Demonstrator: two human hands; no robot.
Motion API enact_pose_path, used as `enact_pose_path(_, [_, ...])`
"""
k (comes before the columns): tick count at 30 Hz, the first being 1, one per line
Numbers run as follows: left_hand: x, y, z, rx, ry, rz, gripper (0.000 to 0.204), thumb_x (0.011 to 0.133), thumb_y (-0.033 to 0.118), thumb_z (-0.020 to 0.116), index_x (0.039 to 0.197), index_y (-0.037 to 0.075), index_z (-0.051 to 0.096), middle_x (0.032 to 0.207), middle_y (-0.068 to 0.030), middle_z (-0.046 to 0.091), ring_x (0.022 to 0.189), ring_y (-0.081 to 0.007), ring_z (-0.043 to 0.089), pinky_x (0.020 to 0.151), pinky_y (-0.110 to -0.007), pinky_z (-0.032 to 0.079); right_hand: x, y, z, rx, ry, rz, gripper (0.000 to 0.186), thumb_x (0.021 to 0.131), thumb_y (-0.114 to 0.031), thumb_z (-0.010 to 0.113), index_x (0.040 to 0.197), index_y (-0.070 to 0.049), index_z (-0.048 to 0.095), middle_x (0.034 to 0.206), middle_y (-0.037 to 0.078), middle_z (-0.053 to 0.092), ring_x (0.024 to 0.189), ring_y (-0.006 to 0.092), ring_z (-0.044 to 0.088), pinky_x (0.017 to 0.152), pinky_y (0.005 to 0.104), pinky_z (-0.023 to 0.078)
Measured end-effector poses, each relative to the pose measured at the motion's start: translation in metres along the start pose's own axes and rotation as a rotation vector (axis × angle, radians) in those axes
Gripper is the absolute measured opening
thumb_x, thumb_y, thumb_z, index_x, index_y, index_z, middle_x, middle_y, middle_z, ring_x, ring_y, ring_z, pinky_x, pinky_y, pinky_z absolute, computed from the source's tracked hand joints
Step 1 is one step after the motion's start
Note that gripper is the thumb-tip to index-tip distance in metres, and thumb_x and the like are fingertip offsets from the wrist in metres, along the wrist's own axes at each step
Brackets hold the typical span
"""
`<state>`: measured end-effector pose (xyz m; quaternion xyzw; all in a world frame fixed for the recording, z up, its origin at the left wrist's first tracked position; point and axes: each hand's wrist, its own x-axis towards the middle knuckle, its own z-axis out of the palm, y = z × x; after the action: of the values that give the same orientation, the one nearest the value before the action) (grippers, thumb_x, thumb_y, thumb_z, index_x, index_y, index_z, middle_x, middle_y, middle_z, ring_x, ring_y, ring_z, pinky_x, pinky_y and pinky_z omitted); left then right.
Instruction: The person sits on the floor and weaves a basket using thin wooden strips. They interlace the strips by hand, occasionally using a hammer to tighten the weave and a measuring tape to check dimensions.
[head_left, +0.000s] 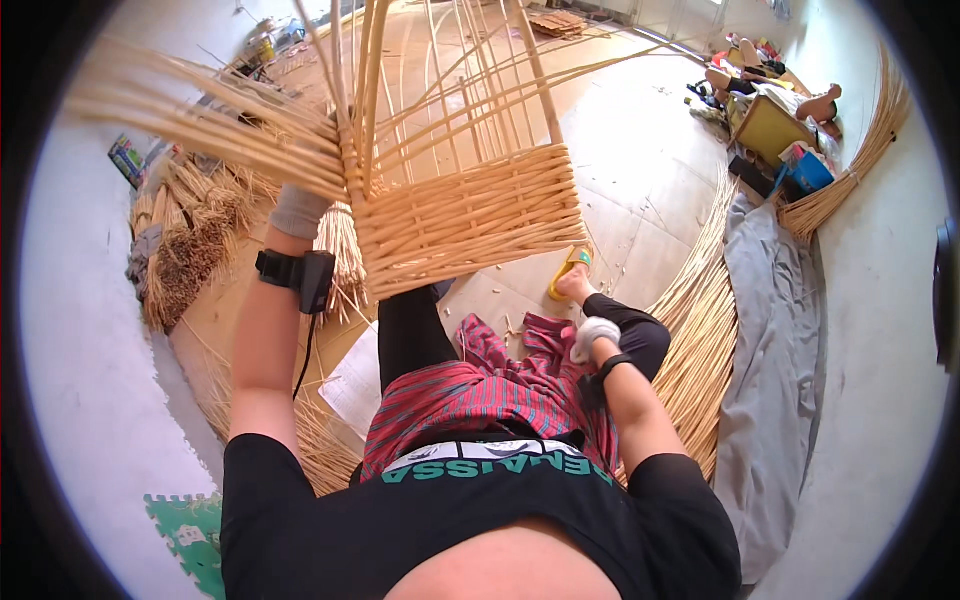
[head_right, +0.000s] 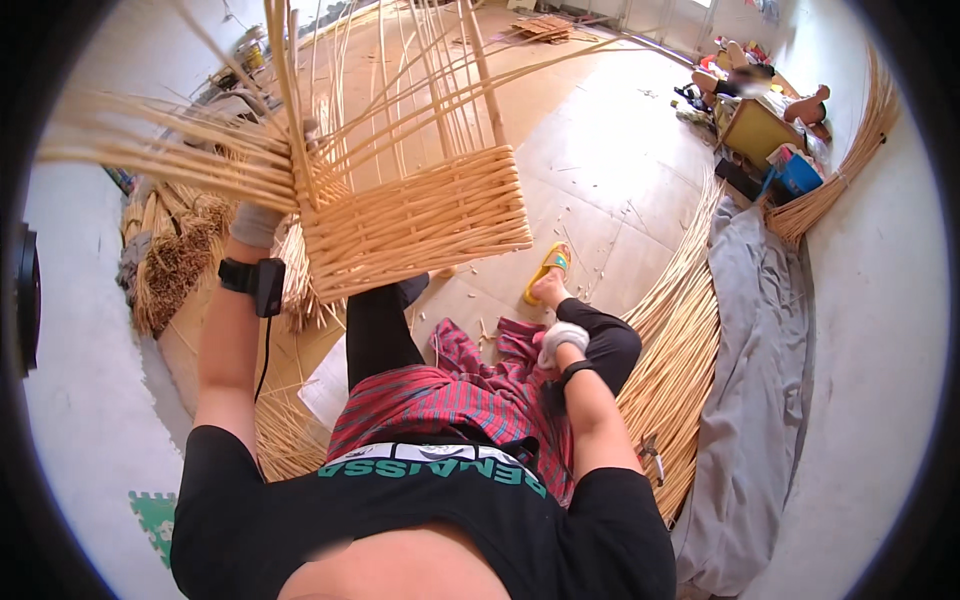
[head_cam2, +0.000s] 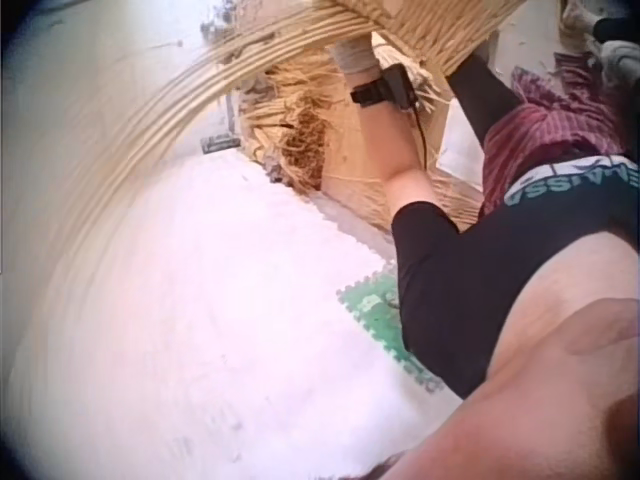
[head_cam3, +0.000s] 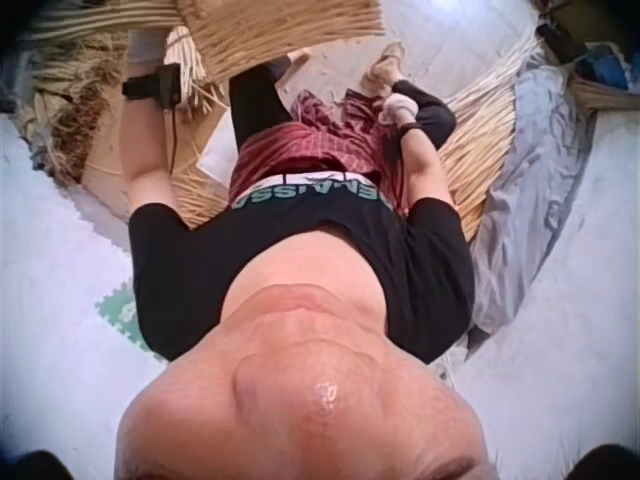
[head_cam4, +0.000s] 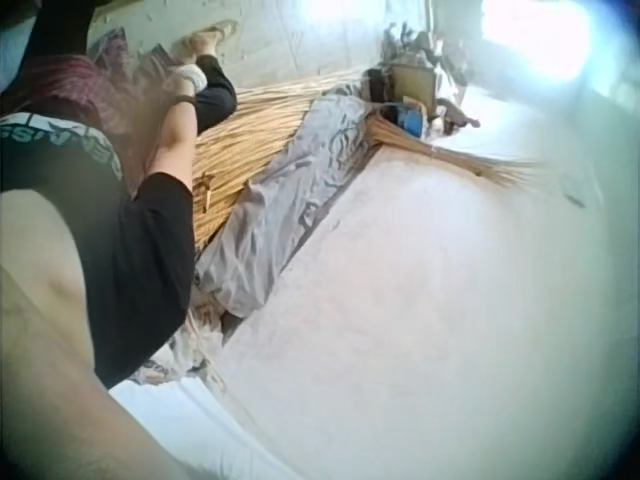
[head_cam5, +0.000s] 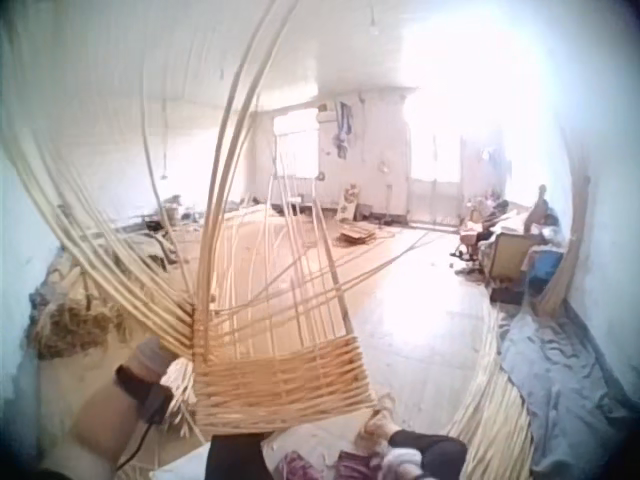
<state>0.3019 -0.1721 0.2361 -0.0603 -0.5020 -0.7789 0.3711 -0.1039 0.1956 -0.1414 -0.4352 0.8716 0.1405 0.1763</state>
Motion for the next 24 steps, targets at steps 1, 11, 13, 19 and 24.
enact_pose_path(1, [0.001, -0.001, 0.011, 0.000, 0.024, -0.005, 0.037, 0.107, 0.030, 0.049, 0.131, 0.004, 0.056, 0.120, -0.0096, 0.062, 0.101, -0.0170, 0.064, 0.087, -0.031, 0.060, 0.017, 0.028, -0.027, 0.116, -0.052, 0.007, 0.047, 0.067, -0.043, 0.082, 0.102, -0.014, 0.078, 0.107, 0.011, 0.075, 0.096, 0.0243, 0.074, 0.081, 0.0392, 0.059])
enact_pose_path(11, [-0.047, -0.055, 0.040, 0.046, 0.135, -0.039, 0.030, 0.103, 0.027, 0.057, 0.123, 0.005, 0.062, 0.115, -0.0071, 0.064, 0.101, -0.0151, 0.062, 0.089, -0.029, 0.057, -0.126, 0.231, -0.201, 0.517, 1.005, 0.394, 0.040, 0.096, -0.040, 0.061, 0.101, -0.003, 0.075, 0.092, 0.018, 0.074, 0.076, 0.0342, 0.069, 0.071, 0.0422, 0.054])
enact_pose_path(13, [-0.024, -0.079, 0.049, 0.034, 0.091, -0.053, 0.029, 0.103, 0.026, 0.057, 0.122, 0.006, 0.063, 0.113, -0.0067, 0.064, 0.100, -0.0151, 0.062, 0.089, -0.029, 0.057, -0.138, 0.184, -0.257, 1.517, 0.748, -0.242, 0.030, 0.104, -0.020, 0.050, 0.118, -0.004, 0.071, 0.108, 0.012, 0.072, 0.089, 0.0188, 0.066, 0.081, 0.0296, 0.053])
enact_pose_path(19, [0.043, -0.164, 0.045, 0.026, -0.005, -0.123, 0.026, 0.102, 0.026, 0.058, 0.120, 0.007, 0.064, 0.109, -0.0055, 0.066, 0.099, -0.0150, 0.062, 0.090, -0.029, 0.055, -0.090, 0.011, -0.318, 1.613, 0.449, -0.748, 0.022, 0.098, -0.021, 0.067, 0.103, 0.000, 0.069, 0.107, 0.011, 0.069, 0.101, 0.0230, 0.066, 0.088, 0.0338, 0.054])
enact_pose_path(24, [0.084, -0.223, 0.017, 0.106, 0.269, -0.398, 0.026, 0.104, 0.030, 0.057, 0.113, 0.008, 0.068, 0.106, -0.0039, 0.069, 0.095, -0.0135, 0.063, 0.087, -0.030, 0.055, 0.019, 0.013, -0.286, 1.955, 0.215, -0.475, 0.027, 0.098, -0.030, 0.068, 0.093, -0.004, 0.070, 0.087, 0.005, 0.070, 0.081, 0.0177, 0.067, 0.075, 0.0316, 0.054])
